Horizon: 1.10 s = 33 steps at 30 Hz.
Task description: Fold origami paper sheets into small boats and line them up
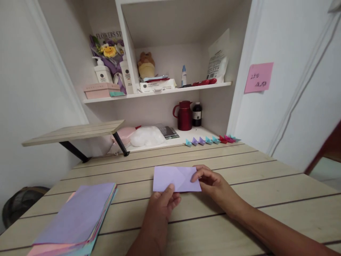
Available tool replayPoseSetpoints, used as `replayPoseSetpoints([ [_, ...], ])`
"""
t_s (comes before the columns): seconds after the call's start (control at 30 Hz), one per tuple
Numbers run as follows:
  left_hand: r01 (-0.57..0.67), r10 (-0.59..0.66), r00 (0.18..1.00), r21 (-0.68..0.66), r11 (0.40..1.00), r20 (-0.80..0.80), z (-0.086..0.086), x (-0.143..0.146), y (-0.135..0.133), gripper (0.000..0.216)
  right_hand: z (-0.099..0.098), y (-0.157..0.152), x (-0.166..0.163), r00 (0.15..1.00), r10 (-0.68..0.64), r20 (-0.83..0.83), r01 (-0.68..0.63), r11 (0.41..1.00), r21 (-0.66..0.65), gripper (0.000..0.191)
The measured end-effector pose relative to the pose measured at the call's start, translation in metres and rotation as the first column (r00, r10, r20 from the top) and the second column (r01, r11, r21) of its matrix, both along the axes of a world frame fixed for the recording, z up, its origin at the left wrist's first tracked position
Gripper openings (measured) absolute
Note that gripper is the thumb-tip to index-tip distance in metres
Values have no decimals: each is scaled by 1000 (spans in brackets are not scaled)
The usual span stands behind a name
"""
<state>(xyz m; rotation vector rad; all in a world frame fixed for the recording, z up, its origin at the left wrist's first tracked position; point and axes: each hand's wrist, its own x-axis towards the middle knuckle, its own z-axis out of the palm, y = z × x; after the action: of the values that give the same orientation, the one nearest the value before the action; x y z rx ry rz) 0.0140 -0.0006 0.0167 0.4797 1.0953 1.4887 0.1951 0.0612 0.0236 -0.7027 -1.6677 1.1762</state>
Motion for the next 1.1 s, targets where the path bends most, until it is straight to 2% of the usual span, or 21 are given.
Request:
replayPoseSetpoints([
  [0.1, 34, -34, 999, 5, 999, 28, 4, -1, -2, 17, 0, 7, 6, 988, -154, -18, 155, 987, 51, 19],
  [0.2, 38, -38, 996, -1, 999, 79, 10, -2, -6, 12, 1, 11, 11, 983, -183, -9, 183, 978, 96, 10],
  [0.23, 33, -32, 994, -6, 999, 107, 12, -3, -7, 10, 2, 11, 12, 988, -156, 8, 154, 982, 108, 21],
  [0.33, 37, -33, 984, -16, 999, 177, 16, -6, -9, 6, 2, 4, 10, 995, -21, 96, 7, 990, 144, 76],
  [0.37, 49, -46, 982, -13, 999, 185, 17, -7, -9, 5, 3, 0, 7, 991, 9, 134, -32, 985, 167, 88],
  [0.43, 87, -87, 981, 6, 996, 173, 17, -7, -10, 8, 5, -9, 3, 979, 3, 203, -55, 966, 253, 96],
  [0.47, 114, -116, 982, 20, 993, 149, 16, -7, -10, 10, 7, -12, 1, 974, -25, 225, -50, 947, 318, 92],
  [0.5, 149, -152, 981, 37, 988, 116, 16, -6, -10, 13, 8, -15, -1, 970, -57, 236, -41, 920, 389, 80],
  [0.6, 242, -244, 969, 66, 968, 24, 12, -4, -10, 24, 14, -14, 0, 961, -144, 236, -5, 844, 537, 28],
  [0.63, 253, -254, 967, 68, 965, 12, 10, -3, -9, 26, 15, -12, 2, 958, -167, 232, 14, 837, 547, 22],
  [0.73, 232, -233, 972, 63, 971, 10, 8, -2, -8, 27, 17, -5, 9, 950, -193, 245, 49, 869, 493, 23],
  [0.8, 201, -203, 979, 49, 978, 22, 9, -1, -8, 25, 17, -3, 12, 948, -163, 274, 18, 886, 463, 23],
  [0.87, 170, -172, 984, 48, 984, 45, 11, 0, -9, 25, 16, -4, 12, 943, -109, 315, -56, 879, 473, 25],
  [1.0, 161, -170, 980, 90, 983, 101, 16, 4, -11, 41, 14, -9, 8, 922, -61, 383, -158, 843, 515, 32],
  [1.1, 102, -106, 989, 35, 994, 108, 15, 4, -10, 40, 12, -4, 8, 941, -116, 317, -58, 869, 492, 28],
])
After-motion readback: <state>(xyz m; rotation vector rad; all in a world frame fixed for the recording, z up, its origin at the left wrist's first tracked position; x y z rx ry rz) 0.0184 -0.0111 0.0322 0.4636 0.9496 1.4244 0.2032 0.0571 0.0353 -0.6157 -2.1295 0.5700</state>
